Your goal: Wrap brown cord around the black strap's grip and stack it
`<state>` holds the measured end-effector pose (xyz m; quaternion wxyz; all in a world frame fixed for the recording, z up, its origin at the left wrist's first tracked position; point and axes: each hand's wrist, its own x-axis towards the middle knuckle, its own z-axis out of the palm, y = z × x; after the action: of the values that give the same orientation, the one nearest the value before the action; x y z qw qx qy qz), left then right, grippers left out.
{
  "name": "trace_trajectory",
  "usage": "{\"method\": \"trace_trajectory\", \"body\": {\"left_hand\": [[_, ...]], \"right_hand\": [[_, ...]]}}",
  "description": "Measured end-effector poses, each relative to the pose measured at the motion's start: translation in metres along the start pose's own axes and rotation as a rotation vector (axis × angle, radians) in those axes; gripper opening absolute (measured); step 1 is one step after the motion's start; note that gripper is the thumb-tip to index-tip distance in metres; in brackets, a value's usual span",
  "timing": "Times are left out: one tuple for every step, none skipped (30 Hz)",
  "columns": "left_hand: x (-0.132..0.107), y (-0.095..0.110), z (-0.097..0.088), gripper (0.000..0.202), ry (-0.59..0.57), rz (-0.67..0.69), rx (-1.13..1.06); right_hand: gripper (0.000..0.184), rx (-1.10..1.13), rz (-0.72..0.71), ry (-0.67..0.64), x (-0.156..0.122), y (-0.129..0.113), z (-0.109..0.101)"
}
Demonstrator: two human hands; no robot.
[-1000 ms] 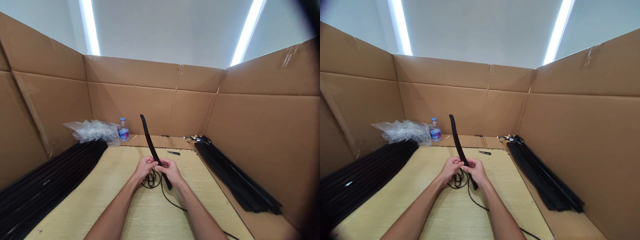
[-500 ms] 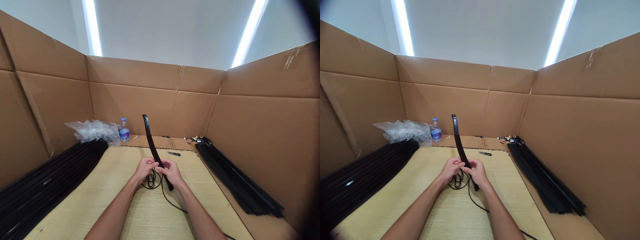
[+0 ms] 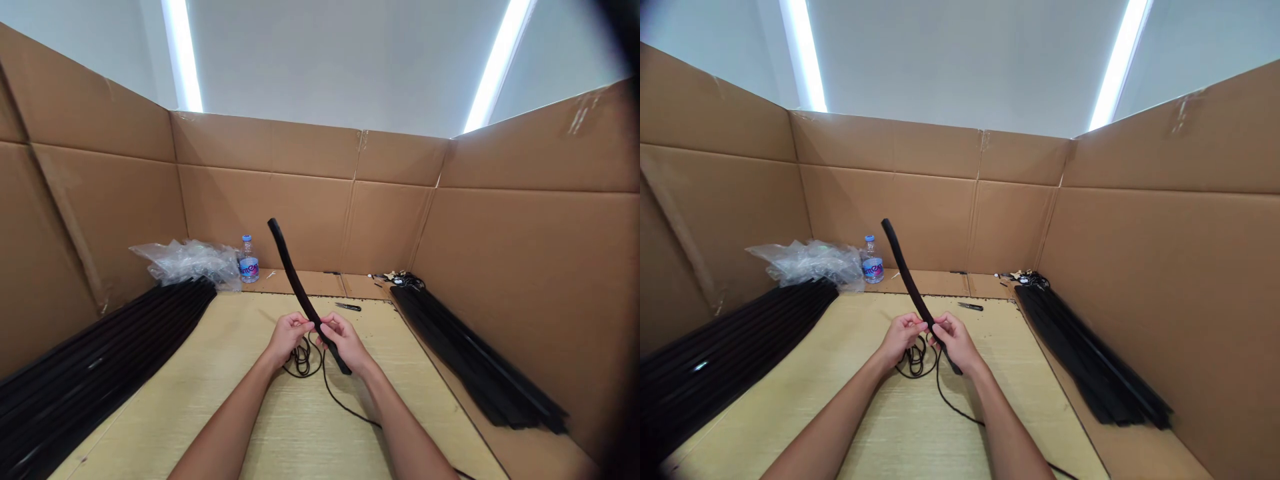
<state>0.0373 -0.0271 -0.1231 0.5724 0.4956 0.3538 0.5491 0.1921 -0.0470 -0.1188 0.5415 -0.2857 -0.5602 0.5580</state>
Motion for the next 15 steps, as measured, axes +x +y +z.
{"method": "trace_trajectory", "body": {"left_hand": [[0.0006, -0.0004, -0.0002, 0.036, 0.006, 0.005, 0.0], [0.0013, -0.0009, -0.0001, 0.036, 0.01, 0.009, -0.001], [0.0021, -0.0015, 0.0001, 0.036, 0.012, 0.013, -0.002], [0.003, -0.002, 0.0005, 0.035, 0.012, 0.016, -0.004], [0.0037, -0.0024, 0.0009, 0.035, 0.009, 0.019, -0.006], [0.0042, -0.0026, 0.0013, 0.035, 0.003, 0.02, -0.008], [0.0045, -0.0027, 0.0017, 0.035, -0.007, 0.02, -0.008], [0.0044, -0.0027, 0.0019, 0.035, -0.017, 0.019, -0.008], [0.004, -0.0025, 0.0021, 0.035, -0.028, 0.016, -0.008], [0.0035, -0.0024, 0.0022, 0.035, -0.038, 0.013, -0.007], [0.0027, -0.0023, 0.0023, 0.034, -0.044, 0.009, -0.007], [0.002, -0.0023, 0.0024, 0.034, -0.047, 0.006, -0.007], [0.0012, -0.0024, 0.0027, 0.033, -0.048, 0.003, -0.008], [0.0006, -0.0025, 0.0031, 0.033, -0.048, 0.0, -0.009], [0.0, -0.0026, 0.0035, 0.034, -0.05, -0.002, -0.01]], "right_hand": [[0.028, 0.006, 0.001, 0.01, 0.0004, 0.0005, 0.0007], [0.028, 0.013, 0.0, 0.025, 0.0008, 0.0015, 0.0015], [0.029, 0.019, -0.001, 0.041, 0.0013, 0.0028, 0.0024], [0.03, 0.026, -0.002, 0.056, 0.0018, 0.0043, 0.0032], [0.033, 0.032, -0.003, 0.069, 0.0022, 0.0059, 0.004], [0.037, 0.037, -0.002, 0.078, 0.0027, 0.0073, 0.0046], [0.041, 0.04, 0.001, 0.081, 0.0032, 0.0085, 0.005], [0.043, 0.04, 0.006, 0.078, 0.0035, 0.0094, 0.005], [0.043, 0.038, 0.011, 0.07, 0.0037, 0.01, 0.0048], [0.041, 0.033, 0.018, 0.058, 0.0038, 0.0102, 0.0044], [0.038, 0.029, 0.025, 0.047, 0.0036, 0.0102, 0.0038], [0.035, 0.025, 0.031, 0.04, 0.0033, 0.01, 0.0033], [0.033, 0.024, 0.033, 0.039, 0.0027, 0.0097, 0.003], [0.032, 0.025, 0.034, 0.042, 0.0021, 0.0094, 0.0028], [0.032, 0.027, 0.034, 0.047, 0.0014, 0.009, 0.0029]]}}
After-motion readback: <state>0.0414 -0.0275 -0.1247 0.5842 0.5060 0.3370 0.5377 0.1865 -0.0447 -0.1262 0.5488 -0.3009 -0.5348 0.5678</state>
